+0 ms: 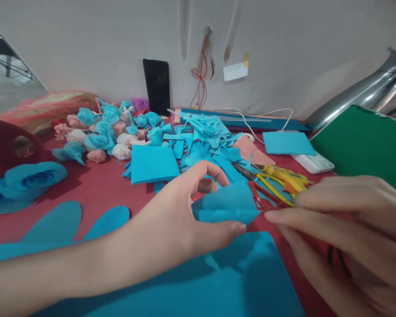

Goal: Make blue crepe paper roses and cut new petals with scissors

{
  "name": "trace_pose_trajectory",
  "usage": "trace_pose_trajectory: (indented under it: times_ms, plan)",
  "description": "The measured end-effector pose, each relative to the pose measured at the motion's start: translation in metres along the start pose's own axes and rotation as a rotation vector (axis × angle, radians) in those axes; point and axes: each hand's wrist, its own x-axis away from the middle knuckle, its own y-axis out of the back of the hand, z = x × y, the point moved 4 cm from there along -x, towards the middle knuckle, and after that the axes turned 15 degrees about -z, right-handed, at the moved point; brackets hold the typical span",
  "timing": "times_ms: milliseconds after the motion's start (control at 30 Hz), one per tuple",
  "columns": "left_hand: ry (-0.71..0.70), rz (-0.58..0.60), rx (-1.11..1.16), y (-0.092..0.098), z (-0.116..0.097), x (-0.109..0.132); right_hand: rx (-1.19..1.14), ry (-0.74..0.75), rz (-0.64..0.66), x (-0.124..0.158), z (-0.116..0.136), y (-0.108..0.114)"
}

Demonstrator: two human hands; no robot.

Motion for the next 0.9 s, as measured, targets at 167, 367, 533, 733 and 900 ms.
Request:
trace_pose_trajectory:
  times_ms: [167, 367, 533, 733, 900]
  plan:
    - [-0.117, -0.004, -0.013, 0.0, -0.002, 0.002, -0.087, 0.029, 0.027, 0.004, 0.006, -0.009]
    - [-0.188, -0.015, -0.003, 0.001, -0.003, 0.006, -0.07, 0.008, -0.003, 0.003, 0.01, -0.01]
    - [-0.266, -0.013, -0.045, 0.0, -0.008, 0.006, -0.055, 0.025, 0.077, 0.005, 0.012, -0.014]
    - [-0.279, -0.009, -0.073, -0.001, -0.007, 0.008, -0.032, 0.037, -0.001, 0.007, 0.012, -0.011]
    - [-0.243, 0.041, 0.012, -0.002, -0.008, 0.006, -0.062, -0.027, -0.102, 0.007, 0.009, -0.008]
